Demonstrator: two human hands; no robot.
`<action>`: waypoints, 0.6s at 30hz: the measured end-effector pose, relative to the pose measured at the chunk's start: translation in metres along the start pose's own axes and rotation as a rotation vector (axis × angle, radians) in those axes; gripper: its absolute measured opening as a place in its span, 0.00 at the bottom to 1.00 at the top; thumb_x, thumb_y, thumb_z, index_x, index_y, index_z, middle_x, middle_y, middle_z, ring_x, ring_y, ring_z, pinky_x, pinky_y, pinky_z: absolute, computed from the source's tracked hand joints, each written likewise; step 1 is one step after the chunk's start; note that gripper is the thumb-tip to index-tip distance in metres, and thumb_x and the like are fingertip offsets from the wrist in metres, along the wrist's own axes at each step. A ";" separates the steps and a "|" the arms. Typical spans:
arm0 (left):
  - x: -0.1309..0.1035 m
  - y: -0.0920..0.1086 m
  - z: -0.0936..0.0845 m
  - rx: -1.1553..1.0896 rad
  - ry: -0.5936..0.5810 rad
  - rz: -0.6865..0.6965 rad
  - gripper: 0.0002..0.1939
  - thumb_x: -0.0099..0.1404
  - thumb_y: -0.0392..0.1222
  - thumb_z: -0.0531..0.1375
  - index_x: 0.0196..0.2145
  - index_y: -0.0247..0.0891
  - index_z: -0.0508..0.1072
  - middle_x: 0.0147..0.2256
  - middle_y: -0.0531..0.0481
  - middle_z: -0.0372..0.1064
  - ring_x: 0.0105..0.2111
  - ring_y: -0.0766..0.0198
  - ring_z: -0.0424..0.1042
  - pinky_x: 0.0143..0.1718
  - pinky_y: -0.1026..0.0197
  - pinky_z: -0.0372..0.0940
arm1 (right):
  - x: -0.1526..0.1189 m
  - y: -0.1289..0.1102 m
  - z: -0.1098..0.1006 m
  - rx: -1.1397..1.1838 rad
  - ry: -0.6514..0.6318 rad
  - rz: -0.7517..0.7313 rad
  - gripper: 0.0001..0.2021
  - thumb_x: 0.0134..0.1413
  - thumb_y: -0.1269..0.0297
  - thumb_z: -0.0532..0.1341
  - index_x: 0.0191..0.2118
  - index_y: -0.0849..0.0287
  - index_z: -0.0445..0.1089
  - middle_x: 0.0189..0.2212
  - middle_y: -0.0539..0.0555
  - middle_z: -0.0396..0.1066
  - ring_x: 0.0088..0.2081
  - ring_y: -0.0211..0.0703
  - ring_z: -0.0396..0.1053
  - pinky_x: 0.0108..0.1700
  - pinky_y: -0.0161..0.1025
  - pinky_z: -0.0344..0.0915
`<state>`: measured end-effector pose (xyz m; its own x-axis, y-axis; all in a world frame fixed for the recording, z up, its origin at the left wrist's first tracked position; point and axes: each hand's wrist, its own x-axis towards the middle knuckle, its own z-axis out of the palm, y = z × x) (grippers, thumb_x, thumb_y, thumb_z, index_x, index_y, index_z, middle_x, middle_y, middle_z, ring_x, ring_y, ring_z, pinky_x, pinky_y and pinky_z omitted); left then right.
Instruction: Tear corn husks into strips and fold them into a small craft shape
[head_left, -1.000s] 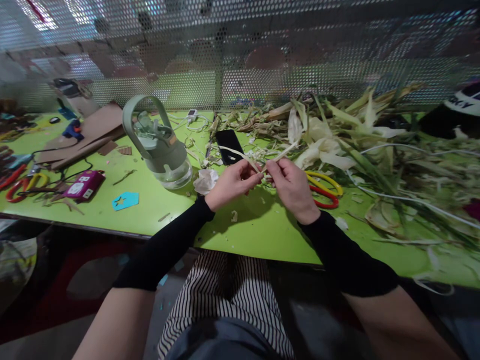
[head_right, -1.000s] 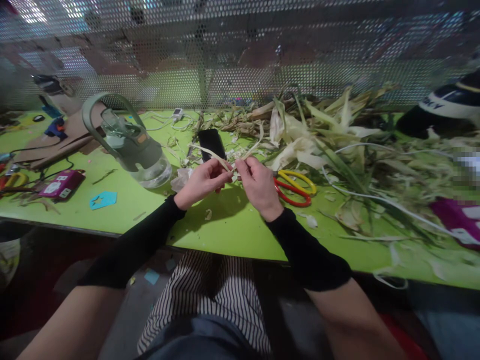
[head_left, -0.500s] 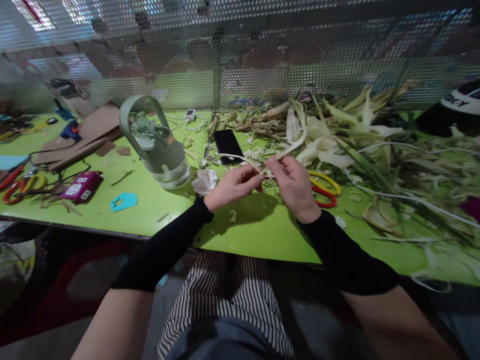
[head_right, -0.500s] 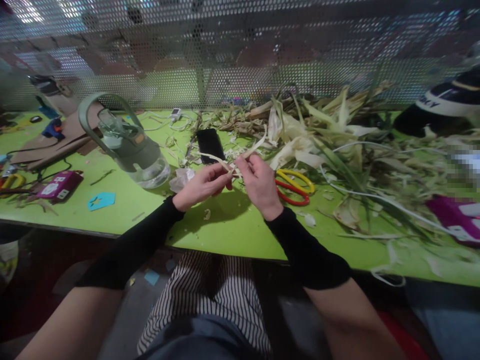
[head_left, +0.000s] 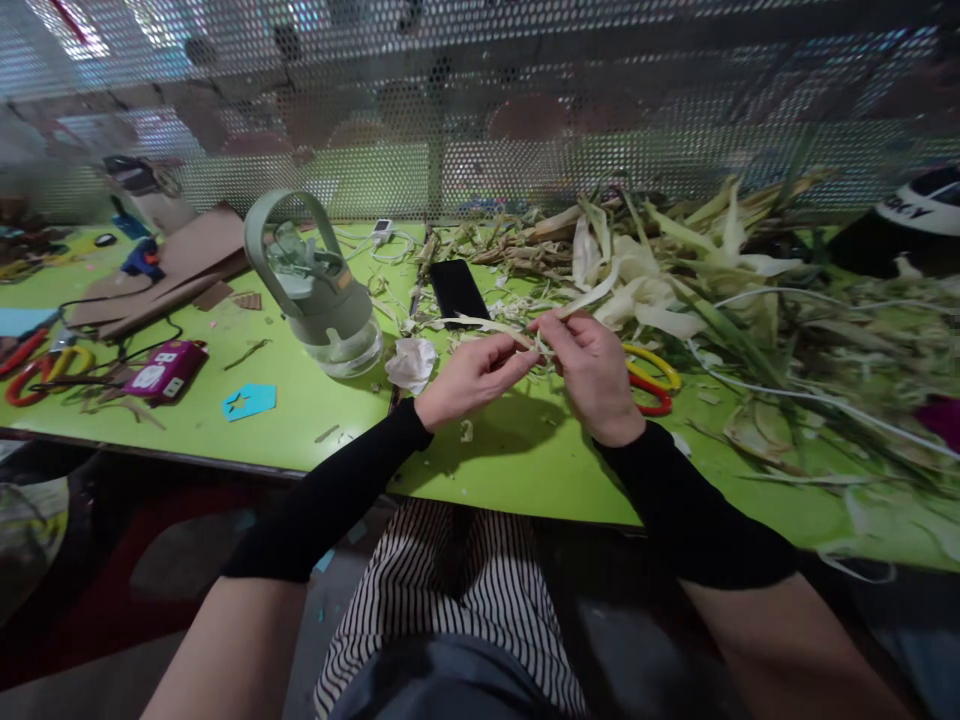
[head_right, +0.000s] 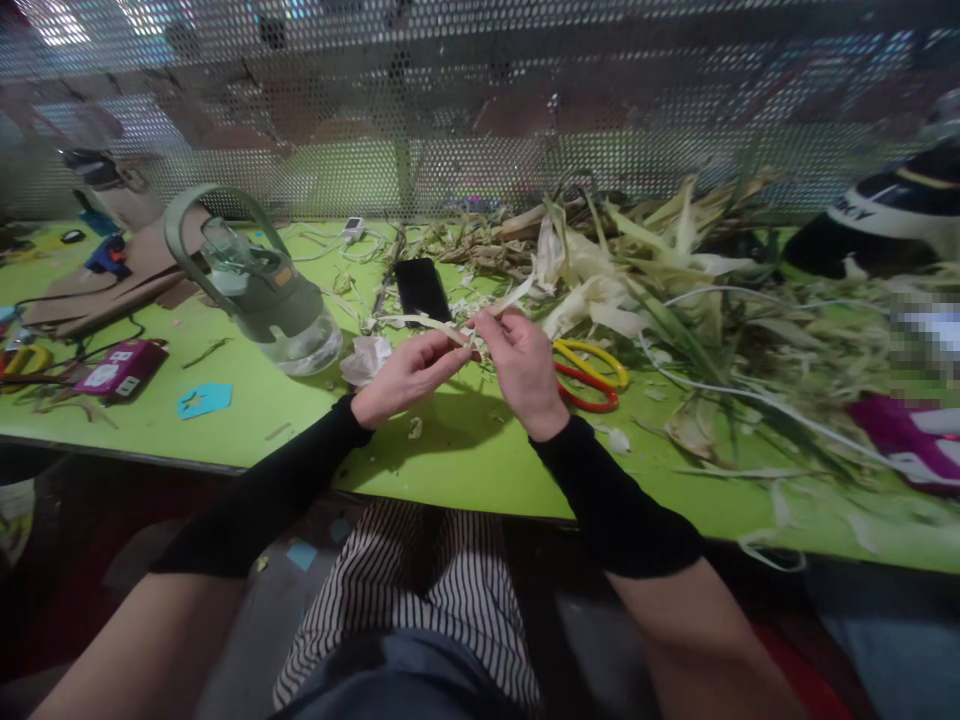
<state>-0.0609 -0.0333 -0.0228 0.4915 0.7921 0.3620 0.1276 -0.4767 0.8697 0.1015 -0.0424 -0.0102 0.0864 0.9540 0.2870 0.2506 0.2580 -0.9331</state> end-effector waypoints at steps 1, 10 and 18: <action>0.000 0.001 -0.001 0.013 -0.008 0.025 0.21 0.72 0.57 0.55 0.35 0.35 0.74 0.26 0.53 0.64 0.26 0.69 0.60 0.29 0.64 0.56 | 0.000 0.000 0.000 0.004 -0.005 0.002 0.18 0.59 0.44 0.64 0.33 0.56 0.76 0.21 0.47 0.60 0.24 0.37 0.56 0.27 0.38 0.55; 0.000 -0.003 0.002 0.054 0.020 0.047 0.18 0.73 0.51 0.55 0.34 0.35 0.74 0.29 0.49 0.70 0.29 0.67 0.66 0.33 0.63 0.61 | 0.003 0.000 -0.002 0.013 -0.052 -0.007 0.19 0.58 0.42 0.63 0.33 0.55 0.73 0.27 0.50 0.67 0.28 0.39 0.61 0.29 0.38 0.56; 0.006 -0.007 -0.002 -0.199 0.063 -0.158 0.11 0.69 0.44 0.60 0.44 0.34 0.70 0.27 0.54 0.68 0.26 0.72 0.65 0.31 0.66 0.60 | 0.001 0.008 -0.004 -0.152 -0.131 -0.101 0.14 0.66 0.49 0.58 0.38 0.53 0.68 0.25 0.48 0.62 0.26 0.39 0.57 0.29 0.39 0.53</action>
<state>-0.0607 -0.0241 -0.0263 0.4231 0.8760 0.2315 0.0237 -0.2661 0.9636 0.1069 -0.0396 -0.0161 -0.0698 0.9389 0.3372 0.3951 0.3364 -0.8549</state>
